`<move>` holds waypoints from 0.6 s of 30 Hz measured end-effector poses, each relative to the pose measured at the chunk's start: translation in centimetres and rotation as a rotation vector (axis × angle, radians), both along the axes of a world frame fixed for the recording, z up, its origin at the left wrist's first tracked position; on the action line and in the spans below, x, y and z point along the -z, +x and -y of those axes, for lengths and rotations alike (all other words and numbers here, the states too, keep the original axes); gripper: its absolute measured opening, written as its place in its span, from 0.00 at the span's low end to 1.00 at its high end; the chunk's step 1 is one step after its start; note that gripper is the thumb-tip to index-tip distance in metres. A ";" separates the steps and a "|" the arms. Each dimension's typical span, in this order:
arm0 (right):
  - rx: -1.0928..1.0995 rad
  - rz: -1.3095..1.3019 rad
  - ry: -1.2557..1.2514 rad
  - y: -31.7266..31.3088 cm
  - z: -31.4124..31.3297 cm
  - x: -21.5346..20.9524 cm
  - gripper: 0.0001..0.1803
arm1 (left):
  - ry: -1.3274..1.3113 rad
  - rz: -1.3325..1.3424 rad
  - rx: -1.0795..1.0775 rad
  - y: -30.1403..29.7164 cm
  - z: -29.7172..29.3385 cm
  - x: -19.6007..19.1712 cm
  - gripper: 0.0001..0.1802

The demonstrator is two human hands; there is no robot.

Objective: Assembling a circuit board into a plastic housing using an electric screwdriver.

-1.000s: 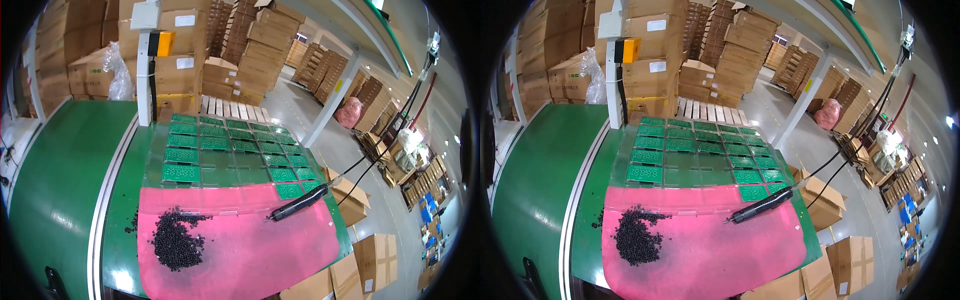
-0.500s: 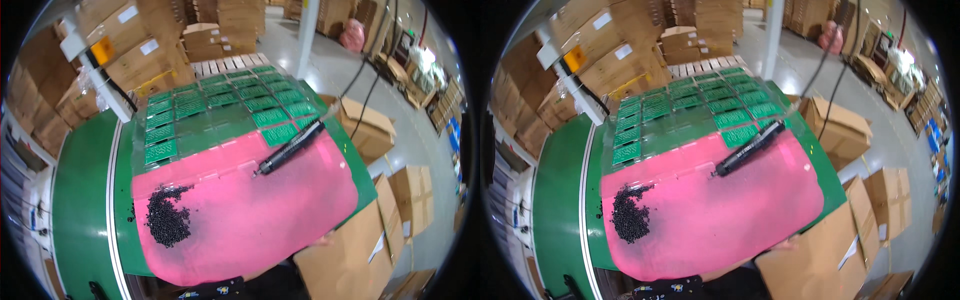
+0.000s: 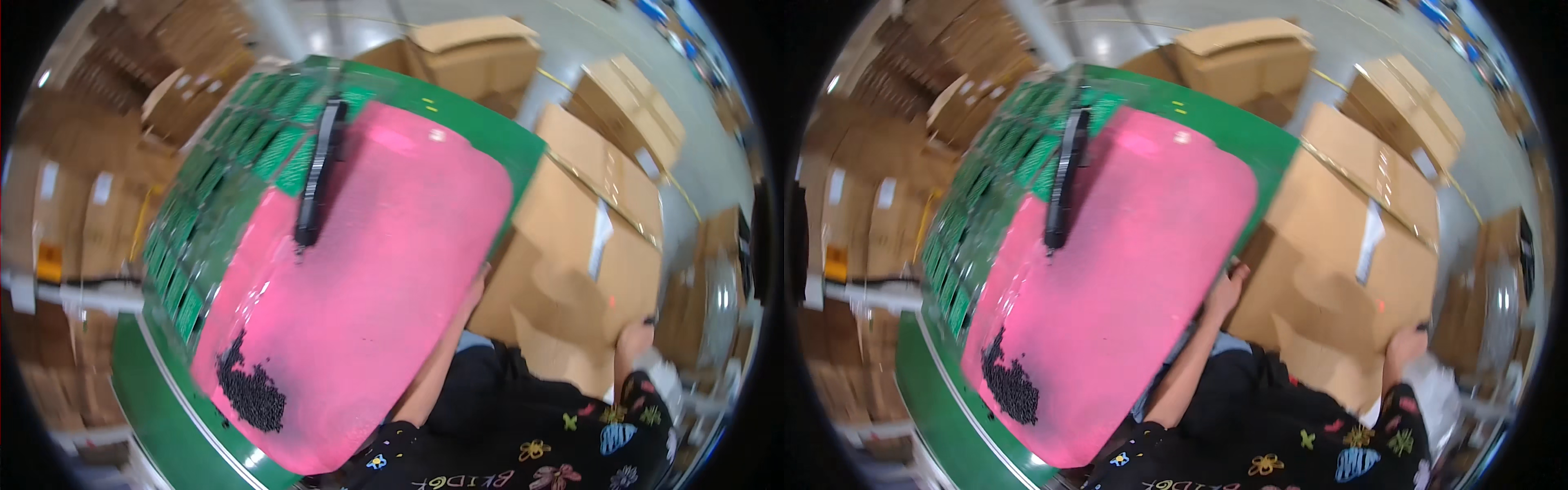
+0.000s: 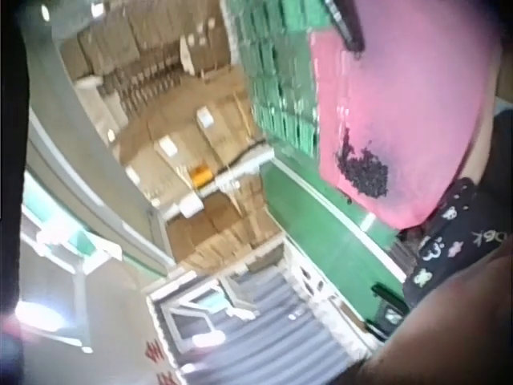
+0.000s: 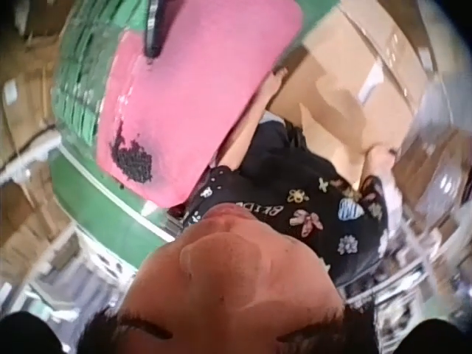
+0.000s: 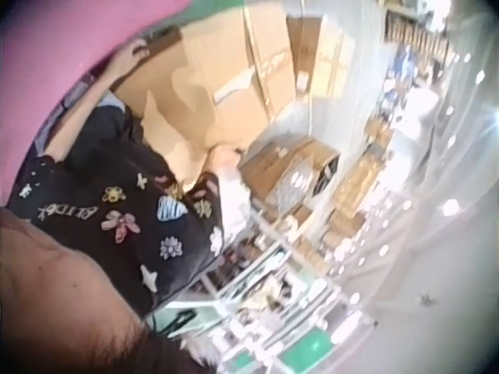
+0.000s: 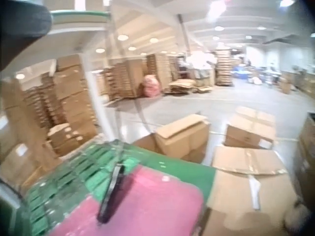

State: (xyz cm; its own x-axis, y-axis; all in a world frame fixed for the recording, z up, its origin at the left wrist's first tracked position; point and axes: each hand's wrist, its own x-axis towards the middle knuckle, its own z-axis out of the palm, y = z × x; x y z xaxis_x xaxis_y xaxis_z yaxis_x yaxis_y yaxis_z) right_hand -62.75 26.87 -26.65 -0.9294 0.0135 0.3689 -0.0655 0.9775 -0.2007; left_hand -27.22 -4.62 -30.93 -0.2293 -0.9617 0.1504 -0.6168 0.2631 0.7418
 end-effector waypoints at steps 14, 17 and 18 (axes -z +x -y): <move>0.014 0.024 -1.023 -11.5 -3.1 -2.5 0.35 | 0.411 -0.492 0.178 -7.6 1.8 -3.5 0.36; 0.073 0.066 -0.682 -11.1 -1.0 -2.8 0.34 | 0.307 -0.468 0.209 -8.7 3.6 -0.3 0.35; 0.148 0.092 -0.416 -10.4 0.1 -2.7 0.34 | 0.137 -0.414 0.162 -8.3 3.9 2.7 0.30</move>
State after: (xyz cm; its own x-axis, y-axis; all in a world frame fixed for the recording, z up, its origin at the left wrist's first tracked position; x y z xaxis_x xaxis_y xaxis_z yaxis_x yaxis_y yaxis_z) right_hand -73.16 26.79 -23.92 -0.9349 0.2781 0.2204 0.1050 0.8101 -0.5768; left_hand -35.48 -8.52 -33.59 -0.3261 -0.9356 0.1350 -0.2205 0.2141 0.9516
